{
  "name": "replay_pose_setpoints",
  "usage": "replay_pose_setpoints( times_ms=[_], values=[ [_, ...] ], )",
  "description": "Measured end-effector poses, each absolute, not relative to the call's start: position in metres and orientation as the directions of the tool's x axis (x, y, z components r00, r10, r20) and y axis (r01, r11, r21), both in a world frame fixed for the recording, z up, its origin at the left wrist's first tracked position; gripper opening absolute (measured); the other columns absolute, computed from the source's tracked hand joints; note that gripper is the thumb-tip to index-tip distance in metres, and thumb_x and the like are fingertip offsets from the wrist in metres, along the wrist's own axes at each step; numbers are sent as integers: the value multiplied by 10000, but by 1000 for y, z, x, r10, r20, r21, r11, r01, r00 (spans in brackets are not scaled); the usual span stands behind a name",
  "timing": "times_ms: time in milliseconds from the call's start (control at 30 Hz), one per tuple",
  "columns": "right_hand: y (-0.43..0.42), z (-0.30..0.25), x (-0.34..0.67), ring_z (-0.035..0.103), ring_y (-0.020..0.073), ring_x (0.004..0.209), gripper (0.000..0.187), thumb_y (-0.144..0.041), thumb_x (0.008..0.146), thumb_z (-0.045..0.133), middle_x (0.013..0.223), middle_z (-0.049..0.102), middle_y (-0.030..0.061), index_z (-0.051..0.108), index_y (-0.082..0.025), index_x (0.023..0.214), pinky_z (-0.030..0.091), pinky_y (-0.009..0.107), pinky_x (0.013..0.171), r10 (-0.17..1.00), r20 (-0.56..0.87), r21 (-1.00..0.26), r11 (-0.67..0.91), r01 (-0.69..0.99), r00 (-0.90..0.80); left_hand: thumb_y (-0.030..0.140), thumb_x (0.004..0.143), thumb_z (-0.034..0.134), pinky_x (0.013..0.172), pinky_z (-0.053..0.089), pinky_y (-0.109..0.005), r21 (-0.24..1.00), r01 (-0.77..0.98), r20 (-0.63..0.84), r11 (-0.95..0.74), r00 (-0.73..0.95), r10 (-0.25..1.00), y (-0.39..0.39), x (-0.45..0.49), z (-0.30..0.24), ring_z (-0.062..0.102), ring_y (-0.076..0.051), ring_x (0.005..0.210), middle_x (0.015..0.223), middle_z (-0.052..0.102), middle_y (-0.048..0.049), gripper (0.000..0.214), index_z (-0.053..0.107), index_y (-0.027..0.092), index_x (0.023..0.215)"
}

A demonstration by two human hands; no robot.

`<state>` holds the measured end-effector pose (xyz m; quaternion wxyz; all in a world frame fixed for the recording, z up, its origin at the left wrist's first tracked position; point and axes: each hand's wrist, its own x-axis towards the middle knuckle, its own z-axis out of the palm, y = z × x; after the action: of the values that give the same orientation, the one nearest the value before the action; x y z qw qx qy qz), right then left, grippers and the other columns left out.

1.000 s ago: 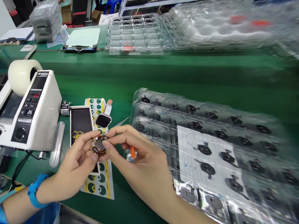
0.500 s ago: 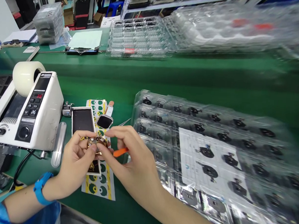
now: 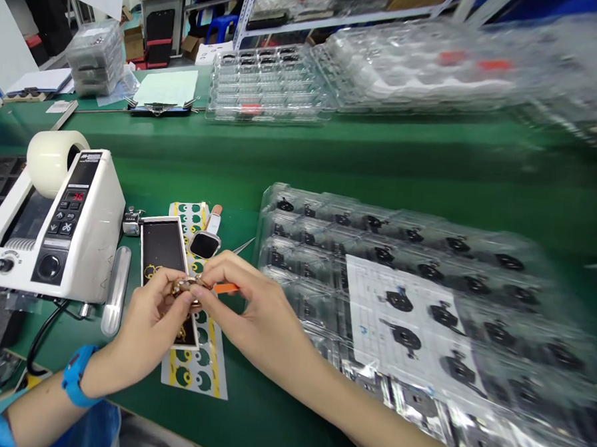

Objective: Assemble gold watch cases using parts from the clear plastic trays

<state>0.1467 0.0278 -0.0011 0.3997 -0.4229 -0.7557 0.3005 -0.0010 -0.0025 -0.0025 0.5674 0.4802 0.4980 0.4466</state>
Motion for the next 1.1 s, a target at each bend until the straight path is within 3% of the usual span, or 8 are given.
replay_pose_setpoints(
  times_ms=[133, 300, 367, 433, 533, 633, 800, 1100],
  values=[
    [21, 7, 152, 604, 164, 706, 58, -161, 879, 563, 800, 621, 39, 542, -214, 885, 469, 263, 523, 756, 588, -586, 644, 491, -288, 162, 745, 640, 627, 423, -245, 986, 165, -19, 24, -27, 999, 3, -5, 6, 538, -146, 688, 708, 583, -5, 58, 602, 173, 703],
    [4, 8, 157, 527, 131, 541, 159, -99, 886, 546, 741, 677, 37, 662, -205, 868, 387, 282, 440, 312, 841, -18, 833, 554, -442, 228, 669, 733, 526, 375, -189, 966, -123, -236, 229, -48, 971, 6, -7, 11, 479, -87, 528, 557, 546, 49, 234, 506, 175, 646],
    [2, 6, 156, 520, 133, 528, 188, -84, 877, 553, 735, 697, 42, 696, -191, 817, 354, 295, 424, 225, 847, 95, 827, 554, -481, 284, 661, 787, 486, 383, -173, 934, -213, -293, 286, 0, 956, 4, -6, 11, 484, -75, 477, 538, 568, 55, 298, 511, 174, 675],
    [5, 5, 154, 541, 145, 544, 156, -97, 877, 566, 795, 731, 65, 693, -182, 850, 379, 294, 445, 294, 835, 62, 790, 610, -465, 364, 673, 814, 477, 433, -176, 915, -267, -299, 301, 50, 953, 2, -6, 10, 531, -85, 467, 558, 612, 43, 333, 560, 171, 765],
    [12, 5, 152, 598, 157, 586, 93, -107, 880, 580, 864, 746, 92, 631, -175, 918, 448, 290, 506, 470, 795, -128, 749, 650, -384, 444, 706, 801, 513, 515, -195, 910, -296, -277, 292, 91, 957, -4, -3, 11, 612, -109, 496, 596, 662, 23, 401, 614, 165, 924],
    [15, 5, 152, 664, 175, 655, 137, -71, 861, 598, 844, 745, 89, 590, -161, 963, 486, 285, 546, 527, 766, -240, 766, 596, -369, 430, 747, 773, 573, 577, -228, 927, -284, -235, 244, 66, 970, -9, 0, 10, 665, -138, 545, 628, 695, 6, 383, 631, 163, 983],
    [16, 2, 151, 668, 174, 624, 166, -64, 856, 580, 830, 750, 91, 605, -167, 983, 493, 281, 517, 513, 769, -223, 775, 592, -382, 283, 804, 712, 701, 623, -292, 965, -218, -150, 148, 5, 989, -14, 6, 7, 711, -181, 678, 728, 745, -40, 254, 692, 156, 1024],
    [17, 1, 150, 615, 171, 564, 146, -54, 838, 587, 791, 745, 111, 592, -151, 947, 471, 291, 478, 462, 777, -139, 789, 599, -428, 149, 785, 660, 557, 585, -242, 997, -82, -16, 10, -76, 997, -13, 6, 7, 636, -154, 521, 483, 594, 29, 180, 746, 190, 937]
  ],
)
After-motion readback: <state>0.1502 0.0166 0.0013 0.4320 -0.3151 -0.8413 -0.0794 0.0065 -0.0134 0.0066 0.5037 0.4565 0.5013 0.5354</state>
